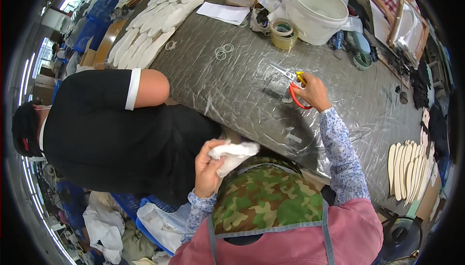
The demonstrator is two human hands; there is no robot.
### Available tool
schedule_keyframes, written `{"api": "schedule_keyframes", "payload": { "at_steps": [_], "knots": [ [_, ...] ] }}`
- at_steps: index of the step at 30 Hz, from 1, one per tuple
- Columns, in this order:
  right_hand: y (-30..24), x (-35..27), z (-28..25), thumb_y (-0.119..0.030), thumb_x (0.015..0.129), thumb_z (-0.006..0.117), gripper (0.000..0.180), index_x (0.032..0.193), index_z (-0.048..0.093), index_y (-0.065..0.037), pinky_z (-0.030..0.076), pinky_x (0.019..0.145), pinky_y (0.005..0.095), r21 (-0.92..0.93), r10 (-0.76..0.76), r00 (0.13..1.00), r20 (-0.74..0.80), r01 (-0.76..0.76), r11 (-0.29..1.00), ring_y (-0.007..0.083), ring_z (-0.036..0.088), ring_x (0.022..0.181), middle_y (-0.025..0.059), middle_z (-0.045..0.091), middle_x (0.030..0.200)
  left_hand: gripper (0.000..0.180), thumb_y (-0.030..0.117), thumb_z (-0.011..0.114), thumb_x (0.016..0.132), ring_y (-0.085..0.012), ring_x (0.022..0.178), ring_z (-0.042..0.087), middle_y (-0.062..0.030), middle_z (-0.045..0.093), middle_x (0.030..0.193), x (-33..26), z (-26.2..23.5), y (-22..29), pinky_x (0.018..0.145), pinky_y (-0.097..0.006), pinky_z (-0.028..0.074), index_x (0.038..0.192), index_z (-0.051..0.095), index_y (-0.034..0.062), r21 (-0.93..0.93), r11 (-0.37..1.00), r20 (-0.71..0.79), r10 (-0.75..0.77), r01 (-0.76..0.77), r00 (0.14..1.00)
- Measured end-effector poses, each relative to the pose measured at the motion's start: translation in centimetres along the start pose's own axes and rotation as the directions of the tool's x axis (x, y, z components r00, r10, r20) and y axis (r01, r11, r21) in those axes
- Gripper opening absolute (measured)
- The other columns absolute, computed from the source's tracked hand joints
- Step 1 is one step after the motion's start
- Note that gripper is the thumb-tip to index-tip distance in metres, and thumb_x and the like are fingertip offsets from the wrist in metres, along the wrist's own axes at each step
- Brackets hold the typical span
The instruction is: Applying adhesive using a spray gun to shoe insoles, wrapping them in a protective cloth, and securing with rubber bands.
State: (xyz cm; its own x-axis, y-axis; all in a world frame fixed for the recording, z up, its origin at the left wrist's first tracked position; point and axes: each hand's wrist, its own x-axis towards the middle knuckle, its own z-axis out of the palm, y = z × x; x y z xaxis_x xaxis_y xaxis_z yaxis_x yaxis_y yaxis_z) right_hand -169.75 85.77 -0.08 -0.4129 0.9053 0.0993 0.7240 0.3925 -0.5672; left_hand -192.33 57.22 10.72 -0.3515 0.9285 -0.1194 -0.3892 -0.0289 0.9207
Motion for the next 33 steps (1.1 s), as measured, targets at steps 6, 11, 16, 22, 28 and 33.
{"api": "schedule_keyframes", "payload": {
  "at_steps": [6,11,16,22,28,33],
  "knots": [
    [-2.6,6.2,4.5,-0.052,0.069,0.071,0.053,0.086,0.063,-0.002,0.05,0.068,0.0452,-0.036,-0.05,0.995,0.09,0.054,0.998,0.0365,0.064,0.076,0.0186,0.065,0.082,0.032,-0.005,0.052,0.083,-0.0146,0.1,0.057,-0.008,0.058,0.107,-1.0,-2.1,-0.1,0.09,-0.027,0.044,0.115,0.052,-0.0028,-0.044,0.995,-0.13,-0.089,0.084,0.987],
    [-2.2,12.7,9.2,-0.035,0.074,0.068,0.039,0.095,0.063,-0.003,0.05,0.077,0.0456,-0.197,0.022,0.987,0.16,0.01,0.98,0.0377,0.062,0.089,0.0202,0.064,0.094,0.035,-0.005,0.052,0.081,-0.0163,0.102,0.058,-0.009,0.059,0.108,-0.2,-3.6,-0.7,0.091,-0.028,0.045,0.116,0.051,-0.0029,-0.082,0.987,-0.199,-0.154,0.141,0.968],
    [0.5,15.3,10.9,-0.023,0.07,0.07,0.035,0.097,0.062,-0.002,0.05,0.079,0.0452,-0.149,-0.093,0.992,0.086,0.105,0.983,0.0374,0.062,0.091,0.0207,0.063,0.098,0.035,-0.003,0.053,0.081,-0.0166,0.1,0.057,-0.0102,0.058,0.108,1.6,-5.0,-1.9,0.09,-0.029,0.044,0.116,0.05,-0.003,-0.09,0.972,-0.154,-0.228,0.216,0.961],
    [-1.2,15.1,11.8,-0.023,0.066,0.072,0.04,0.099,0.066,-0.002,0.05,0.08,0.0442,-0.089,0.008,1.0,0.013,-0.007,0.996,0.0383,0.062,0.087,0.0213,0.064,0.093,0.034,-0.004,0.053,0.082,-0.016,0.101,0.057,-0.0089,0.058,0.107,4.7,-5.6,-1.3,0.09,-0.028,0.044,0.116,0.05,-0.0023,-0.091,0.956,-0.031,-0.282,0.278,0.959],
    [-1.6,15.2,11.5,-0.021,0.066,0.071,0.037,0.098,0.067,-0.004,0.05,0.082,0.0435,-0.132,0.088,0.996,-0.007,-0.088,0.987,0.0366,0.062,0.092,0.0186,0.063,0.095,0.033,-0.004,0.052,0.084,-0.0153,0.1,0.058,-0.0087,0.058,0.107,6.4,-7.3,-0.8,0.089,-0.027,0.045,0.116,0.051,-0.0022,-0.103,0.947,0.019,-0.303,0.304,0.953],
    [-3.6,16.1,11.9,-0.03,0.065,0.078,0.044,0.095,0.067,0.0,0.049,0.076,0.0422,-0.018,0.107,0.992,-0.062,-0.108,0.994,0.0358,0.062,0.085,0.018,0.064,0.089,0.032,-0.002,0.053,0.086,-0.0141,0.1,0.058,-0.0087,0.061,0.108,7.4,-8.6,-0.7,0.089,-0.027,0.045,0.118,0.051,-0.0014,-0.099,0.924,0.094,-0.36,0.368,0.928]
  ]
}}
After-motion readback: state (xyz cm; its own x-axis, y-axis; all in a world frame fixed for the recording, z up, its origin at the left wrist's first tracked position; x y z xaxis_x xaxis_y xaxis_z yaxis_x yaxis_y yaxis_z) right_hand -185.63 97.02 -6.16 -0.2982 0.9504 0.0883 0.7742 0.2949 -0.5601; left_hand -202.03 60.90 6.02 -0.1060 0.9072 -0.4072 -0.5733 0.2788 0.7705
